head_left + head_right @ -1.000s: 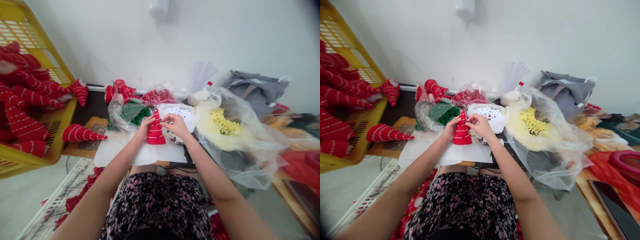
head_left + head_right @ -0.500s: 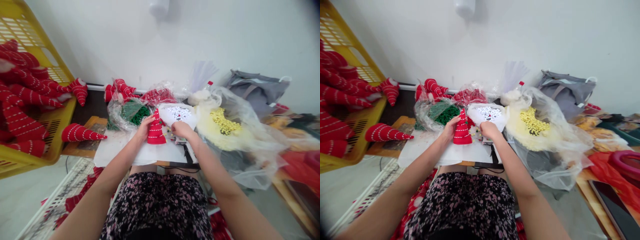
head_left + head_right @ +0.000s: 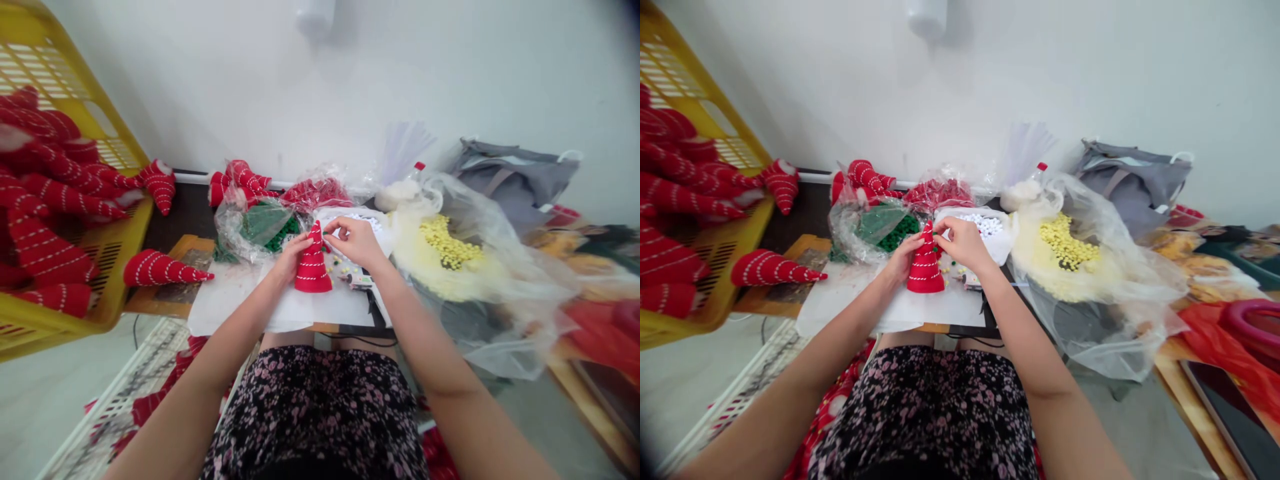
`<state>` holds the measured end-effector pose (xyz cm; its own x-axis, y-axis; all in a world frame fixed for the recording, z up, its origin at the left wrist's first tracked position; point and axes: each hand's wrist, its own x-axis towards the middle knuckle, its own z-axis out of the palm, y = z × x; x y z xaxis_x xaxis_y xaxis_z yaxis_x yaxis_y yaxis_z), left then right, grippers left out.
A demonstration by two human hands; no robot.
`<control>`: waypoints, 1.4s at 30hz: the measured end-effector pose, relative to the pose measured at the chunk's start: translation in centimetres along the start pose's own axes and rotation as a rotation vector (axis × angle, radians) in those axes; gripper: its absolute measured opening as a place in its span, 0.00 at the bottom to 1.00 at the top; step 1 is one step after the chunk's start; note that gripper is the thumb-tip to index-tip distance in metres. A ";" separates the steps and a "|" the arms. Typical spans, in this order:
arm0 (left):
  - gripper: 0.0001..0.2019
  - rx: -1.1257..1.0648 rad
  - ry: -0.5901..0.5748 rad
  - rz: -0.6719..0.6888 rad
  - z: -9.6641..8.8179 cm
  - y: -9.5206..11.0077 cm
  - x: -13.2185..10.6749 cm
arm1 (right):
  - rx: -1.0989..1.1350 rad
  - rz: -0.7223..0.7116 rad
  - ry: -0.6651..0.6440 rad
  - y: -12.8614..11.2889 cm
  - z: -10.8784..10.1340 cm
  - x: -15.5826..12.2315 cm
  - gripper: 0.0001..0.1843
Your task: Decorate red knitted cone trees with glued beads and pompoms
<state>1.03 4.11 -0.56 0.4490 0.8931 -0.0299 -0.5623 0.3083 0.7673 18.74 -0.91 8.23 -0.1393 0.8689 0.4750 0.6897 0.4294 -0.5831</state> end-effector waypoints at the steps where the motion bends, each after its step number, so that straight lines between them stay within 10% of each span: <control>1: 0.20 0.007 -0.013 0.003 0.0 0.0 0.0 | -0.004 -0.004 0.013 -0.3 0.3 0.2 0.06; 11: 0.18 0.008 -0.014 0.034 0.1 0.0 0.0 | -0.135 0.008 0.021 0.7 0.3 1.4 0.09; 17: 0.16 -0.032 0.053 0.008 0.2 0.2 0.0 | -0.461 0.181 -0.496 3.6 0.3 0.2 0.12; 24: 0.18 -0.047 0.033 0.003 0.3 0.2 -0.1 | -0.515 0.172 -0.569 5.6 1.5 -1.2 0.20; 35: 0.17 -0.044 0.051 -0.012 0.3 0.3 -0.1 | -0.451 0.111 -0.509 5.7 1.4 -1.0 0.14; 42: 0.17 -0.020 0.030 0.007 0.2 0.1 0.0 | -0.032 0.015 -0.062 2.6 -0.5 -0.4 0.07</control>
<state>1.11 4.09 -0.30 0.4242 0.9045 -0.0442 -0.5788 0.3083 0.7550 20.94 -0.28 6.78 -0.1716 0.8893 0.4239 0.7144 0.4087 -0.5680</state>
